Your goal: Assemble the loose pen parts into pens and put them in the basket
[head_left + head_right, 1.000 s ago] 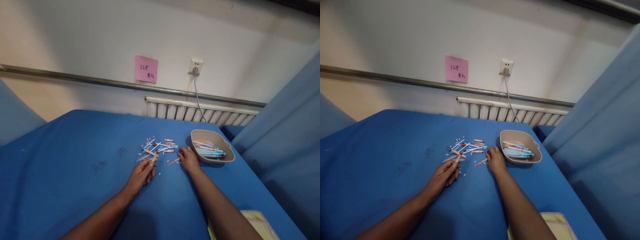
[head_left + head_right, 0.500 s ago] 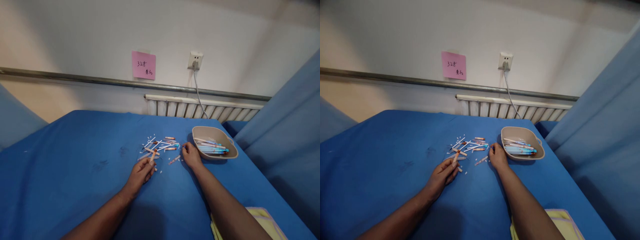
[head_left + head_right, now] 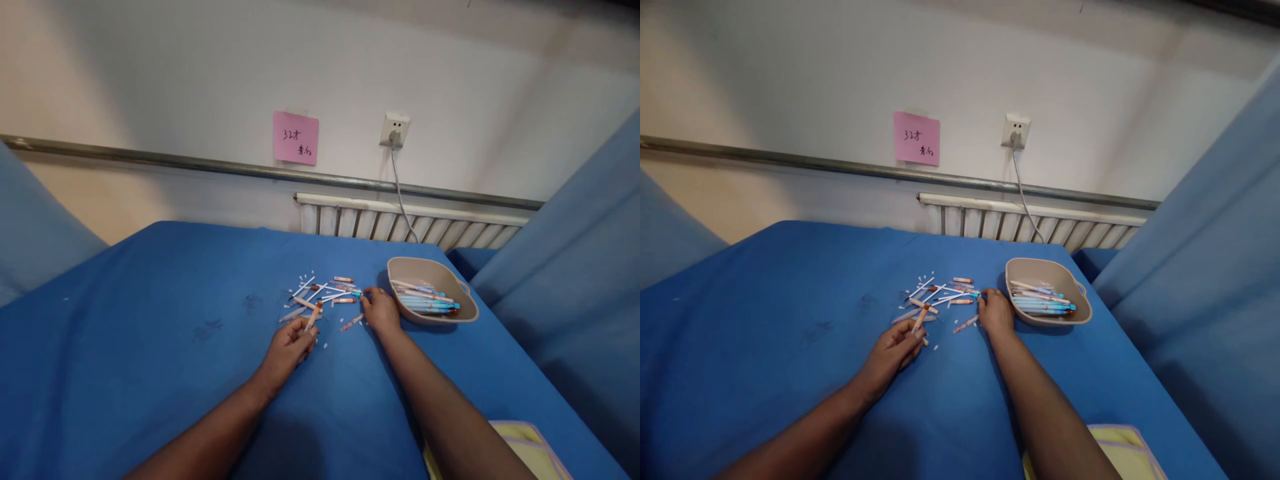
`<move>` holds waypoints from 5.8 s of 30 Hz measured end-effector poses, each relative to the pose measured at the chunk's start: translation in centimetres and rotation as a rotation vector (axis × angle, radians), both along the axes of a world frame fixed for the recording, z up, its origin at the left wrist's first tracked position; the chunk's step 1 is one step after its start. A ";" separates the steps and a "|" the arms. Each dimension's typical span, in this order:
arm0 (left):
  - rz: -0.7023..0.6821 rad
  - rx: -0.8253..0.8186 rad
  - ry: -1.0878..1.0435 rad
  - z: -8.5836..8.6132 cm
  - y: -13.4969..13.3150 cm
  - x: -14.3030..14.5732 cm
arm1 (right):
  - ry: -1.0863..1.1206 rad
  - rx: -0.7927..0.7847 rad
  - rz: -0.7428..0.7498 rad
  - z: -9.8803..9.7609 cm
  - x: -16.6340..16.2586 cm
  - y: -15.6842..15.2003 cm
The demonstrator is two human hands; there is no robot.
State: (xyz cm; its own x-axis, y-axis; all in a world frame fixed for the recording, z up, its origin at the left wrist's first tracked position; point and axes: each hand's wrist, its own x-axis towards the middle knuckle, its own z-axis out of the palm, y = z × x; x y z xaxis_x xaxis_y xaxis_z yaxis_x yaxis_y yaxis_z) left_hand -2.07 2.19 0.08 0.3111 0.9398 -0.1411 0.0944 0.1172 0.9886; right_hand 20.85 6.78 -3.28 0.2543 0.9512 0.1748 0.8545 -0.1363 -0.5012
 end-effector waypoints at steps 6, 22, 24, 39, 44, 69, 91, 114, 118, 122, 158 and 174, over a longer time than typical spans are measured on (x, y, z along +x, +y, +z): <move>0.000 0.186 0.139 0.4 -0.7 0.0 | -0.046 -0.037 0.020 0.3 -0.2 -0.1; -0.097 0.317 0.209 0.2 -1.5 0.1 | -0.011 -0.017 0.131 0.4 0.0 -0.7; -0.097 0.322 0.212 0.1 -1.5 0.1 | -0.016 -0.008 0.158 0.5 -0.2 -0.9; -0.066 0.295 0.212 -0.8 -1.1 0.0 | 0.132 0.046 0.314 -0.3 -0.4 -1.1; -0.063 0.284 0.229 -0.8 -0.9 0.0 | 0.403 0.113 0.313 -0.8 -0.6 -0.8; -0.143 0.348 0.399 -0.1 -0.7 -0.2 | 1.123 0.062 0.516 5.0 -4.0 -4.1; -0.141 0.426 0.481 0.1 -0.7 -0.5 | 0.212 0.284 0.787 6.9 -2.2 -5.1; -0.162 0.388 0.427 0.3 -1.1 -0.3 | 0.464 0.150 0.712 5.8 -3.0 -4.8; -0.189 0.350 0.372 0.3 -1.2 -0.2 | 0.683 0.064 0.616 5.4 -3.7 -4.9; -0.151 0.298 0.320 0.0 -0.9 -0.1 | 0.973 0.013 0.538 5.4 -4.1 -4.8; -0.164 0.288 0.371 0.0 -0.7 -0.2 | 1.159 0.025 0.396 6.0 -3.4 -3.9; -0.164 0.268 0.360 0.5 -0.9 0.1 | 1.105 0.053 0.385 5.9 -3.1 -3.8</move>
